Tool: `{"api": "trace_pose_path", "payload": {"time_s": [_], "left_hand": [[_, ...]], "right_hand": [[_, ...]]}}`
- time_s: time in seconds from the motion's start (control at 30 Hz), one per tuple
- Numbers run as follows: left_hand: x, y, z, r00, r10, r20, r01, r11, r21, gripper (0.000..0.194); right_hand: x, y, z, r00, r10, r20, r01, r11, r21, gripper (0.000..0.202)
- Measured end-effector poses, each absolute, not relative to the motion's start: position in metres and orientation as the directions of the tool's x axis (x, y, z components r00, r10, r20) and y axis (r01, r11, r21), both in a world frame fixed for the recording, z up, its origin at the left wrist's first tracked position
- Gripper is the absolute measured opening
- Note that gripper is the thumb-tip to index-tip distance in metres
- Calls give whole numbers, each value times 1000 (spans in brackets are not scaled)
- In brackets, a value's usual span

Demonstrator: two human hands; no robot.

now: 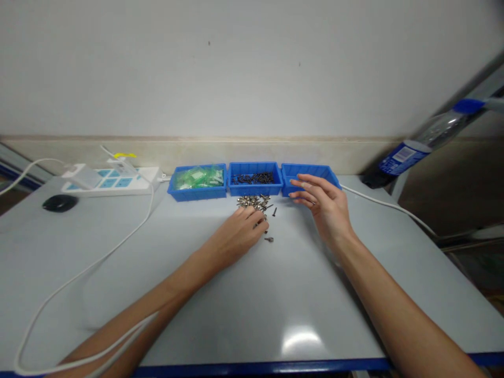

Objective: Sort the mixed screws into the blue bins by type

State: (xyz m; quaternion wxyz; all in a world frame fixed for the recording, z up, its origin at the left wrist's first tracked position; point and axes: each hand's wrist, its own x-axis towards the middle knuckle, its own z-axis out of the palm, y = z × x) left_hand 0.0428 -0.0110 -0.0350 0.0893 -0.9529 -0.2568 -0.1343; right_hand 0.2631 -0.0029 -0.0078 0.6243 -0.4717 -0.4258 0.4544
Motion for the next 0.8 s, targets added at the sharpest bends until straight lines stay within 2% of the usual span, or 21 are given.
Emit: {"api": "trace_pose_path", "payload": {"time_s": [0.07, 0.23, 0.43, 0.6, 0.7, 0.8], "left_hand": [[41, -10, -35, 804, 487, 341, 519, -855, -2, 13], [34, -6, -32, 640, 607, 471, 499, -794, 346, 9], [34, -7, -32, 444, 750, 490, 514, -661, 546, 12], [36, -9, -33, 397, 777, 488, 502, -629, 593, 15], [37, -9, -37, 397, 757, 519, 497, -653, 572, 16], [36, -9, -39, 420, 729, 540, 513, -682, 522, 17]], "right_hand": [[264, -3, -9, 172, 978, 121, -131, 144, -981, 21], [260, -8, -10, -25, 984, 176, 61, 177, -982, 21], [252, -14, -21, -246, 951, 189, 246, 250, -937, 23], [245, -17, -27, -327, 924, 199, 299, 301, -905, 21], [241, -19, -28, -358, 918, 168, 295, 282, -913, 18], [237, -20, -29, -342, 928, 147, 240, 238, -941, 25]]}}
